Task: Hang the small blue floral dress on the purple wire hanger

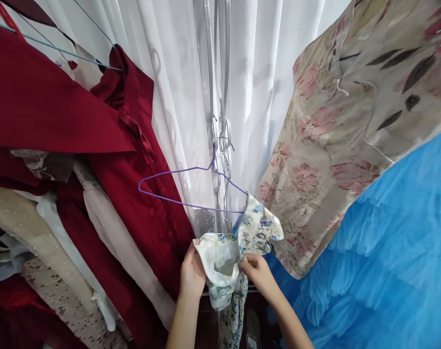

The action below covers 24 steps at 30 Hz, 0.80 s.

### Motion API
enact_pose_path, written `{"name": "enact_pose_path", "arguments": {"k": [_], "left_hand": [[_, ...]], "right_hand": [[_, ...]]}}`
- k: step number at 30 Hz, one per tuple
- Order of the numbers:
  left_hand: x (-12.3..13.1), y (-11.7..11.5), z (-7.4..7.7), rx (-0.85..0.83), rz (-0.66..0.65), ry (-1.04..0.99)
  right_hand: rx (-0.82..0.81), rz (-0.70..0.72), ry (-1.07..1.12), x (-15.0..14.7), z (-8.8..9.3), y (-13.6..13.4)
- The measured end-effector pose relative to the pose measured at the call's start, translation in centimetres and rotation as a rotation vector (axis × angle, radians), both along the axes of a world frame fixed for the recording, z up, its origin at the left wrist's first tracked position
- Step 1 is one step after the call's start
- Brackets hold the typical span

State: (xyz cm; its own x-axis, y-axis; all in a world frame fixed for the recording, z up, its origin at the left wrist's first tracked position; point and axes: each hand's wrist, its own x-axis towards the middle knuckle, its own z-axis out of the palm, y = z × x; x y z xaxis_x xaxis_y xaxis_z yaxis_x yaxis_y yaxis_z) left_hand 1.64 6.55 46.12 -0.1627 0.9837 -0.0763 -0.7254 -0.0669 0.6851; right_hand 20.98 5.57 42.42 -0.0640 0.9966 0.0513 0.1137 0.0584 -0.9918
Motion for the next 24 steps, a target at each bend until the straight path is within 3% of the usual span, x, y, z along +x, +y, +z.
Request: {"name": "enact_pose_path", "arguments": {"k": [2, 5, 7, 9, 12, 15, 17, 19, 21, 24], "left_hand": [[1.7, -2.1, 0.8, 0.087, -0.115, 0.115], [4.3, -4.9, 2.3, 0.245, -0.269, 0.482], [5.7, -5.9, 2.8, 0.344, -0.358, 0.688], [6.5, -5.9, 2.7, 0.427, -0.375, 0.841], [6.3, -4.8, 1.4, 0.448, -0.446, 0.955], [5.4, -3.7, -0.9, 0.398, -0.81, 0.939], [4.7, -3.3, -2.4, 0.399, -0.992, 1.04], [3.9, -3.0, -3.3, 0.417, -0.97, 1.269], [2.8, -2.6, -3.0, 0.429, -0.822, 1.502], [1.2, -2.1, -0.3, 0.471, -0.598, 1.682]], "right_hand": [[0.003, 0.078, -0.127, 1.4, -0.6, -1.7], [0.034, 0.31, -0.244, 2.0, 0.4, -4.0], [0.068, 0.367, -0.156, 1.5, 1.7, -4.9], [0.077, 0.336, -0.027, 1.0, 2.8, -5.3], [-0.027, 0.36, 0.088, 1.7, 4.2, -5.2], [-0.074, 0.577, 0.044, 4.8, 6.4, -4.4], [-0.037, 0.731, -0.062, 7.8, 8.5, -3.4], [0.008, 0.731, -0.179, 11.2, 10.8, -1.7], [0.072, 0.608, -0.255, 14.6, 12.8, 0.7], [0.255, 0.358, -0.2, 18.3, 15.3, 5.4]]}}
